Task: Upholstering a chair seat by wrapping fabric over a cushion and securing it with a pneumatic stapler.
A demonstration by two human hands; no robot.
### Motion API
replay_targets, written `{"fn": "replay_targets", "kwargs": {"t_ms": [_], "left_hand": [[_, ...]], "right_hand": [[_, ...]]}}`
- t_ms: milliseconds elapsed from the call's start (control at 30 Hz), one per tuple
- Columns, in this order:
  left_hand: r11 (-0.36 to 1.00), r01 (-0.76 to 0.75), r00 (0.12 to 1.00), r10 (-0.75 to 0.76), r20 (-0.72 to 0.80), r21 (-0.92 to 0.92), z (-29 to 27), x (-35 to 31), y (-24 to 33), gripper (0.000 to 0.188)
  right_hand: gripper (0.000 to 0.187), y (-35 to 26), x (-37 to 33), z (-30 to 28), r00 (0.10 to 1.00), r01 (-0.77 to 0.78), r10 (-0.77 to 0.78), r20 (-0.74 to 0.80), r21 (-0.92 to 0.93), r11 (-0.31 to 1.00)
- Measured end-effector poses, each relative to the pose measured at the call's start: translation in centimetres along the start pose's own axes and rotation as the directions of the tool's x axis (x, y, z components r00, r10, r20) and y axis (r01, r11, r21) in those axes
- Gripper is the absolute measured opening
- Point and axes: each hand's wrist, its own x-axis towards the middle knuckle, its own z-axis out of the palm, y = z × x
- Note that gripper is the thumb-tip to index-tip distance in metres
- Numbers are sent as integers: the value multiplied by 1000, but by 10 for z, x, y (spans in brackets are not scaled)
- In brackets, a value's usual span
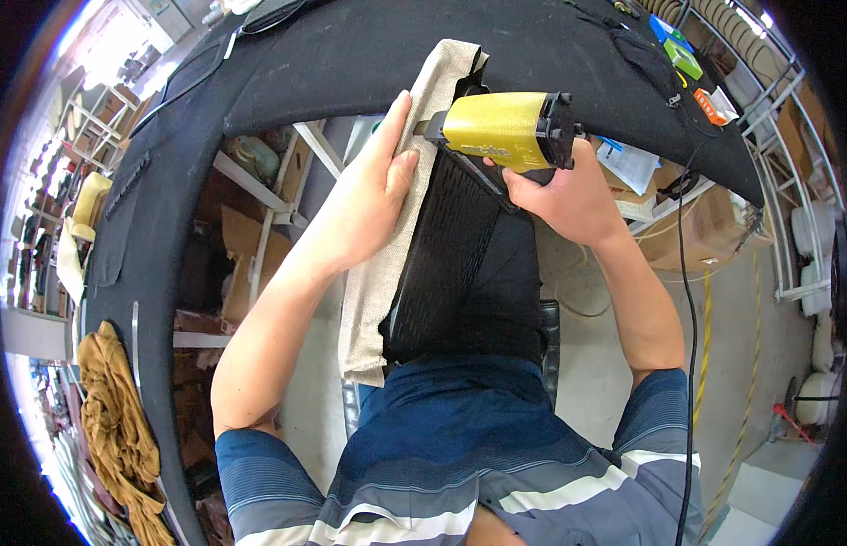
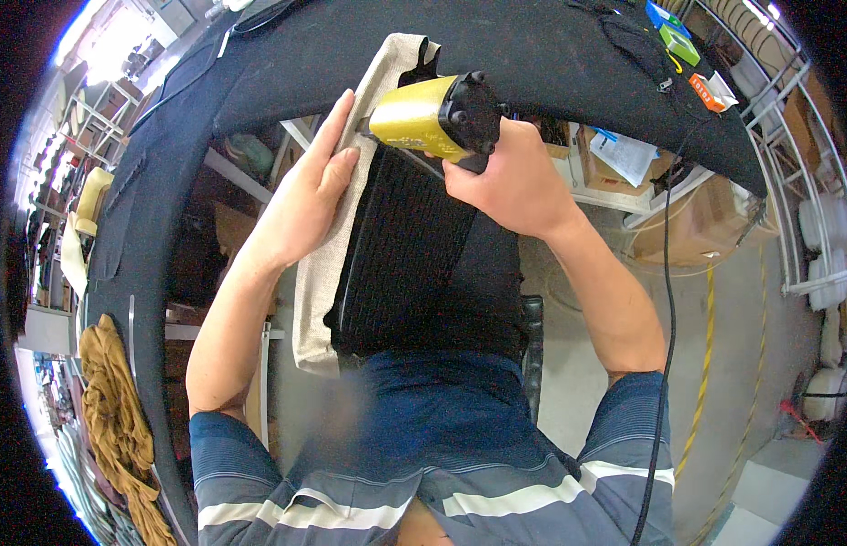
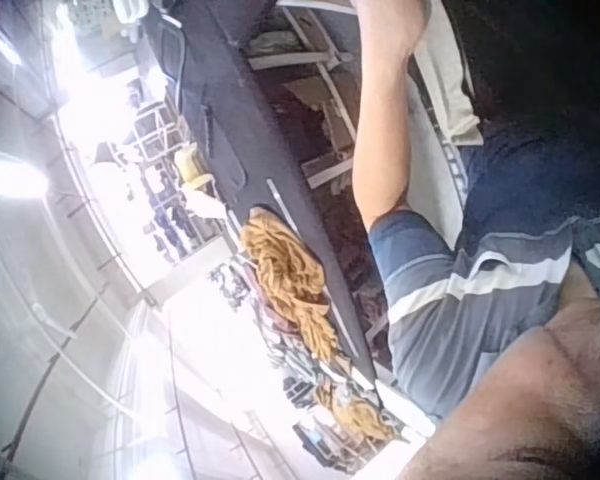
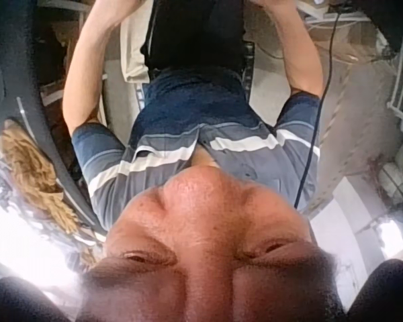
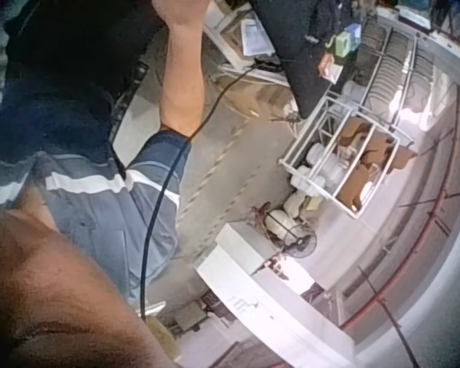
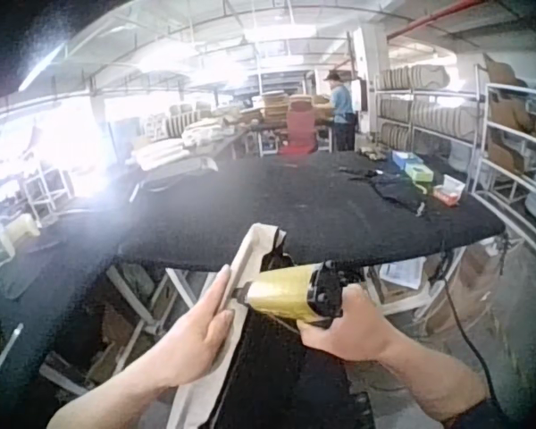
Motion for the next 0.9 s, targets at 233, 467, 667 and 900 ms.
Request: {"fn": "replay_targets", "kwargs": {"t_ms": [233,467,667,900], "left_hand": [[1000,-9,1000,8,-10,0,0,-2,0,60],[414,322,936,-272,222,-852,1,-21,-10,62],[996,27,1000,-27,1,-85,-1,-30,-2,61],[999,-4,1000,3,-18,-32,0,-30,-2,60]], "right_hand": [[30,-14,-8,2,999,-41,40,32,26,999],[32,6,-6,16,988,136,-122,-94,168,976],[32,-9,-10,7,999,31,-30,-14,87,996],[33,-17,-20,5,996,-86,87,3,144,986]]}}
